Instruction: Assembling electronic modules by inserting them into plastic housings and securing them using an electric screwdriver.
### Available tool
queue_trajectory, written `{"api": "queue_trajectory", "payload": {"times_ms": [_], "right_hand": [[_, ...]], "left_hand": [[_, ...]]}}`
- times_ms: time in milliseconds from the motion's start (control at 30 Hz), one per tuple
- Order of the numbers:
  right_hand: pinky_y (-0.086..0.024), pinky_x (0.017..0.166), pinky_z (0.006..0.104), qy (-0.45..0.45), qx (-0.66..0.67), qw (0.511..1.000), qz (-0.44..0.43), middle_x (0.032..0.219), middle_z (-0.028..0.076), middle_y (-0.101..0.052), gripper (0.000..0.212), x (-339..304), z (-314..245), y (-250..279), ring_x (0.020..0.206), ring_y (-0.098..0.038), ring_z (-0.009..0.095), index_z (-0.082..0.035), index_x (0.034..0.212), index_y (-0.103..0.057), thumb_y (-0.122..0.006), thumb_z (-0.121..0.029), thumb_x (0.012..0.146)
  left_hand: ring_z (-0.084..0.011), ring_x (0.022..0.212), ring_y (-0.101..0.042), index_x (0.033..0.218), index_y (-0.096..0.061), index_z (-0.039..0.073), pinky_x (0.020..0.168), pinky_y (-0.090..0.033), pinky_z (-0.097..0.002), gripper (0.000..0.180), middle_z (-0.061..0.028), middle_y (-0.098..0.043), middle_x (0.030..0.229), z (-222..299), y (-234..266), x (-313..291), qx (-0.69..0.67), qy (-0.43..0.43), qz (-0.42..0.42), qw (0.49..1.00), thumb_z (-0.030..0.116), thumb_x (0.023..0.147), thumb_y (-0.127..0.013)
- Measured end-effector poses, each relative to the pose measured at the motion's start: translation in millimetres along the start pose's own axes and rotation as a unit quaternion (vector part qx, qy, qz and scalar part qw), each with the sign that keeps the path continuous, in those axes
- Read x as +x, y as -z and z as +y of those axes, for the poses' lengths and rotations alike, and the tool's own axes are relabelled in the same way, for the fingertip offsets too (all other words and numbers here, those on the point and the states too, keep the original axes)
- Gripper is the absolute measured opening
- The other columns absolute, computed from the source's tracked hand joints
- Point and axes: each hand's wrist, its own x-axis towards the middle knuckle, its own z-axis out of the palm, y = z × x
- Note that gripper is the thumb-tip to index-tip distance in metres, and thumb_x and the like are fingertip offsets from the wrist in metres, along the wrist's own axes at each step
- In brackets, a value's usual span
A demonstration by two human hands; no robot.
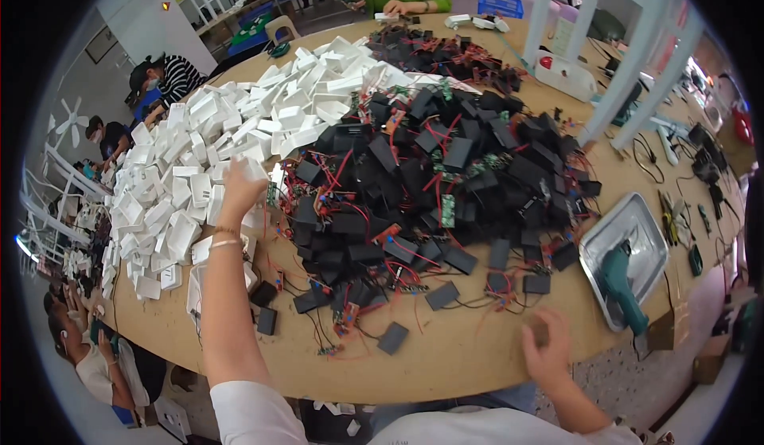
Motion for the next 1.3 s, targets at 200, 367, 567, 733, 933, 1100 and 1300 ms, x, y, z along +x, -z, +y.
{"api": "queue_trajectory", "payload": {"times_ms": [200,367,567,733,933,1100,1300], "right_hand": [[-0.041,0.093,0.0403,0.250,0.006,0.956,0.152,0.112,0.013,-0.059,0.034,134.0,-60.8,-29.9,0.106,-0.054,0.033,-0.005,0.112,-0.062,-0.070,-0.008,0.078],[-0.032,0.108,0.0453,0.311,-0.103,0.944,0.025,0.124,0.014,-0.055,0.052,239.1,-43.1,-33.9,0.120,-0.049,0.032,-0.009,0.125,-0.056,-0.067,-0.014,0.074],[-0.035,0.107,0.0426,0.246,-0.069,0.956,-0.143,0.117,0.015,-0.058,0.052,258.3,-90.0,-31.9,0.116,-0.052,0.030,-0.007,0.121,-0.059,-0.070,-0.019,0.072],[-0.051,0.079,0.0293,-0.035,0.449,0.890,-0.078,0.100,0.009,-0.058,0.047,229.2,-90.6,26.8,0.087,-0.061,0.015,-0.003,0.123,-0.053,-0.071,-0.019,0.082],[-0.047,0.052,0.0261,-0.168,0.551,0.806,-0.138,0.087,0.006,-0.059,0.022,113.4,-80.1,43.0,0.057,-0.056,0.015,-0.005,0.100,-0.048,-0.054,-0.027,0.097],[-0.046,0.047,0.0287,-0.272,0.627,0.710,-0.170,0.082,0.007,-0.060,0.032,11.3,-75.6,31.8,0.051,-0.053,0.015,-0.009,0.096,-0.050,-0.045,-0.040,0.099],[-0.036,0.038,0.0260,-0.400,0.741,0.465,-0.272,0.071,0.006,-0.056,0.055,-16.5,-65.3,50.5,0.039,-0.043,0.011,-0.012,0.097,-0.056,-0.028,-0.059,0.098]], "left_hand": [[-0.0394,0.121,-0.049,0.142,-0.027,-0.008,0.101,-0.041,-0.0418,0.097,-0.0292,-0.046,0.133,69.0,89.9,-79.2,-0.124,0.030,0.335,0.933,0.022,0.066,-0.079],[-0.0285,0.090,-0.063,0.129,-0.047,0.000,0.074,-0.052,-0.0358,0.077,-0.0162,-0.062,0.104,228.0,105.0,-202.0,-0.210,-0.127,0.133,0.960,0.030,0.067,-0.083],[-0.0354,0.098,-0.062,0.142,-0.036,0.004,0.080,-0.052,-0.0426,0.088,-0.0195,-0.060,0.115,283.9,40.6,-325.6,-0.255,-0.161,-0.159,0.940,0.026,0.068,-0.080],[-0.0356,0.110,-0.055,0.139,-0.039,0.003,0.088,-0.048,-0.0432,0.080,-0.0178,-0.057,0.120,293.1,26.4,-329.0,-0.203,-0.227,-0.121,0.945,0.027,0.074,-0.078],[-0.0297,0.116,-0.050,0.143,-0.033,-0.004,0.100,-0.038,-0.0392,0.071,-0.0185,-0.044,0.140,309.7,49.5,-324.0,-0.541,-0.219,-0.010,0.812,0.029,0.089,-0.065],[-0.0209,0.122,-0.049,0.146,-0.026,-0.003,0.101,-0.039,-0.0340,0.053,-0.0149,-0.042,0.143,332.5,65.4,-336.4,-0.744,-0.029,-0.190,0.640,0.024,0.103,-0.041],[-0.0229,0.135,-0.037,0.148,-0.025,0.002,0.108,-0.032,-0.0396,0.068,-0.0143,-0.037,0.148,314.1,51.2,-327.0,-0.751,-0.079,-0.213,0.619,0.010,0.090,-0.060]]}}
